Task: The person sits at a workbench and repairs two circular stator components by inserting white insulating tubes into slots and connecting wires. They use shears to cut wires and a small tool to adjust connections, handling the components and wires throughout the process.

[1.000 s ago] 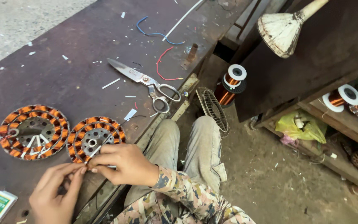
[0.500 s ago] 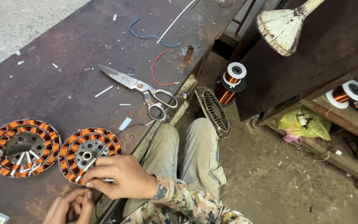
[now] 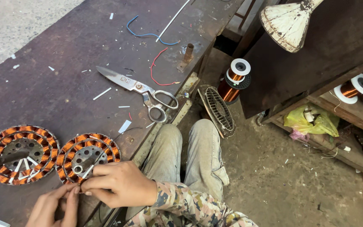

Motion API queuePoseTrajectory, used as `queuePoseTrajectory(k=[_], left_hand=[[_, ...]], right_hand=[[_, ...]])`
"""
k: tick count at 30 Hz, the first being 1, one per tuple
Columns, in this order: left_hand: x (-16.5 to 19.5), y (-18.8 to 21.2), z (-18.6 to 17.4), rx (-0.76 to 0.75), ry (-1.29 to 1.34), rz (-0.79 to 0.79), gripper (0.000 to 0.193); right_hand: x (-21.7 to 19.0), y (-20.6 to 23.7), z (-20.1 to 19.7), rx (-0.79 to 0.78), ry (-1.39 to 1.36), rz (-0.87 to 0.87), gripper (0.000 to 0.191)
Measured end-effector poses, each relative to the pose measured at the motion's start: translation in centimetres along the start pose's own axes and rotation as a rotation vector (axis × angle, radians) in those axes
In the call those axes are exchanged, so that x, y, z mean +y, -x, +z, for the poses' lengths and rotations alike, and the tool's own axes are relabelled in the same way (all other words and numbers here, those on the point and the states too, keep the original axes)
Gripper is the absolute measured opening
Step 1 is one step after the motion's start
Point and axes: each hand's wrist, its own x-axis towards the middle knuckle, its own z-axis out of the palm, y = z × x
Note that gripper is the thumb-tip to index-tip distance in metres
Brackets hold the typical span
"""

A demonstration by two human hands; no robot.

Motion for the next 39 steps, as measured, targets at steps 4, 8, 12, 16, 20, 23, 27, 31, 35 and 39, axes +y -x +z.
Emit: queuePoseTrajectory(k=[4, 8, 12, 16, 20, 23, 27, 31, 35, 39], left_hand=[[-0.6, 1.8, 0.9, 0.028, -0.015, -0.147, 0.016], [0.3, 2.5, 0.1, 0.003, 0.060, -0.085, 0.021], [2.1, 1.7, -1.3, -0.005, 0.024, -0.087, 0.020], [2.0, -0.5, -2.9, 0.016, -0.077, 0.040, 0.015], [2.5, -0.6, -3.0, 0.011, 0.000, -0.076, 0.020], [3.8, -0.3, -3.0, 0.016, 0.038, -0.131, 0.019], [4.7, -1.6, -5.2, -0.014, 0.029, -0.073, 0.017], [2.7, -3.1, -9.1, 0.019, -0.040, 0.143, 0.017], [0.2, -2.6, -9.9, 0.037, -0.054, 0.106, 0.014], [0.7, -0.6, -9.5, 0.051, -0.012, 0.009, 0.012]], right_hand=[[-0.2, 0.4, 0.1, -0.016, -0.063, 0.046, 0.014], [-1.1, -0.5, 1.3, 0.007, -0.005, 0.052, 0.015], [-1.0, -1.1, 1.9, 0.015, -0.020, 0.038, 0.012], [-0.5, -0.8, 2.0, -0.055, -0.016, 0.016, 0.016], [-0.5, -0.9, 2.2, -0.032, -0.021, -0.009, 0.015], [-0.8, -1.7, 2.5, -0.011, -0.051, 0.023, 0.015], [-1.5, -3.9, 4.0, -0.012, -0.032, 0.033, 0.020], [-2.8, -5.6, 6.5, -0.015, -0.020, -0.004, 0.021], [-3.5, -5.3, 8.3, -0.054, -0.062, 0.041, 0.014], [-4.1, -4.0, 9.2, -0.063, -0.061, 0.044, 0.012]])
